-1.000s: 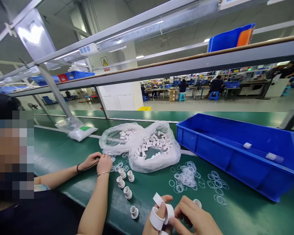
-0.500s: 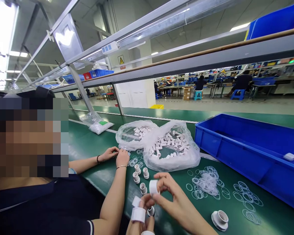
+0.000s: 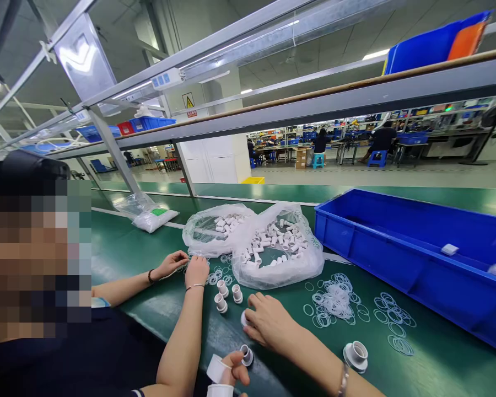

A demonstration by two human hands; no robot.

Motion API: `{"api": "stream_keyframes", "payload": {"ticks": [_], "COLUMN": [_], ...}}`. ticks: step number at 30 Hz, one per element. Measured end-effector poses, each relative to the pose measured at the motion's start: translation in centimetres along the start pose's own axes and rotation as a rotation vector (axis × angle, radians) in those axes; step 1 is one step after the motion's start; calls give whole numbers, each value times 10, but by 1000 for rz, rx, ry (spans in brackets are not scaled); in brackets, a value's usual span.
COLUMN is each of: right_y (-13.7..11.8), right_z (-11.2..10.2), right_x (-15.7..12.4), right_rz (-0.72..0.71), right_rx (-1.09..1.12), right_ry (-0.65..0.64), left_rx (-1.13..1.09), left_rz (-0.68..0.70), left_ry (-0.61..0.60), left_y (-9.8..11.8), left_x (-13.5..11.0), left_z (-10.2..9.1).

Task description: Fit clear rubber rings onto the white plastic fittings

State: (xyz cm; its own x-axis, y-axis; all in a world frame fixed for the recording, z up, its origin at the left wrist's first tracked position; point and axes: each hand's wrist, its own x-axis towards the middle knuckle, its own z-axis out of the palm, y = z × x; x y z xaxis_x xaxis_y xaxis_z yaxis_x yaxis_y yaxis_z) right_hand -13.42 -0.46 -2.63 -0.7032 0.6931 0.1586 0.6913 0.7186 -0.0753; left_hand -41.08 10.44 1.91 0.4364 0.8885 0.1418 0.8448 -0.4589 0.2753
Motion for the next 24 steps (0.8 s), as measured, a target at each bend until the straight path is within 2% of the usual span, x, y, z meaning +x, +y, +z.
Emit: {"api": "stream_keyframes", "payload": {"ticks": [6, 8, 11, 13, 15, 18, 20, 24], "right_y": [39, 41, 25, 5, -12, -22, -15, 10], "right_z": [-23, -39, -73, -97, -115, -121, -113, -78], "right_x": [-100, -125, -142, -141, -134, -118, -102, -46], "right_rz": [86, 144, 263, 285, 244, 163, 145, 262], "right_rx": [-126, -51, 239, 464, 612, 633, 569, 497], "right_ry": [-7, 19, 38, -33, -145, -220, -139, 165], "left_rx": [-93, -124, -278, -414, -479, -484, -500, -571], "left_rz": [77, 110, 162, 167, 133, 37, -39, -180], "left_ry": [-42, -52, -84, -87, -56, 24, 94, 304], "left_y": [18, 25, 32, 31, 27, 17, 10, -4], "left_x": [14, 19, 22, 20, 16, 12, 13, 17], "left_z": [19, 25, 28, 27, 26, 28, 33, 49]}}
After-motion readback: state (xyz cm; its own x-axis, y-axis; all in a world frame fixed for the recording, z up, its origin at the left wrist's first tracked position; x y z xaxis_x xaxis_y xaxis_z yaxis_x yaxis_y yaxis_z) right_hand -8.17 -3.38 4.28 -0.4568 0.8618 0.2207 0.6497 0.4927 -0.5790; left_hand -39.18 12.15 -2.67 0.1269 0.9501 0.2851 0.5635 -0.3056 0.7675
